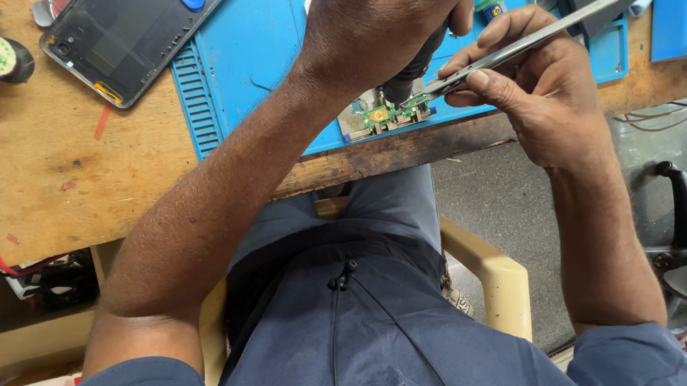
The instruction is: The person uses a hot air gun and tweezers to rework components on a phone motherboard held in a fixture on a blue mat, then picks up a soldering iron and solders the board. They reposition the board and continue soldering with the iron by hand.
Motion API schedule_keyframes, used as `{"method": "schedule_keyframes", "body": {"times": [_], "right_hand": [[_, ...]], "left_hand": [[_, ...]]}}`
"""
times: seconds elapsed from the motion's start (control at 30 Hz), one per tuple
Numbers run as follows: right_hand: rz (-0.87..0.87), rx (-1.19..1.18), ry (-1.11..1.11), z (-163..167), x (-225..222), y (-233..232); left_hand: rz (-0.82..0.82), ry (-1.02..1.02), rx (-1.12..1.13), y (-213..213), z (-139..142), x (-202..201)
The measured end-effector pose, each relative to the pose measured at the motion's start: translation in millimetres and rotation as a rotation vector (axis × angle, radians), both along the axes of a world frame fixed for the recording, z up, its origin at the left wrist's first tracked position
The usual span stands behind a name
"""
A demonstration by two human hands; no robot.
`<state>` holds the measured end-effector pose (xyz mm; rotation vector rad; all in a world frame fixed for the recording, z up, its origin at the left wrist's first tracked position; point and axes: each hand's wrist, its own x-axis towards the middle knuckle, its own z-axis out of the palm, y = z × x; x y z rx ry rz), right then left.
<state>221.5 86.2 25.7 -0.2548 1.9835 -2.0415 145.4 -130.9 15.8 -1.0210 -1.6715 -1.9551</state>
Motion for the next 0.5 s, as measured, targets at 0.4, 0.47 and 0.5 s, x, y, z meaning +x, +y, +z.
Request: {"method": "schedule_keyframes", "body": {"times": [0.4, 0.47, 0.5], "right_hand": [[0.069, 0.074, 0.000, 3.9, -12.0, 1.2], [0.053, 0.047, -0.025, 1.9, -12.8, 1.1], [0.045, 0.031, -0.042, 1.1, -13.1, 1.3]], "left_hand": [[-0.033, 0.003, 0.011, 0.3, -2.4, -0.9], [-0.031, -0.001, 0.010, -0.1, -2.1, -0.6], [-0.027, 0.000, 0.008, 0.2, -1.7, -0.6]]}}
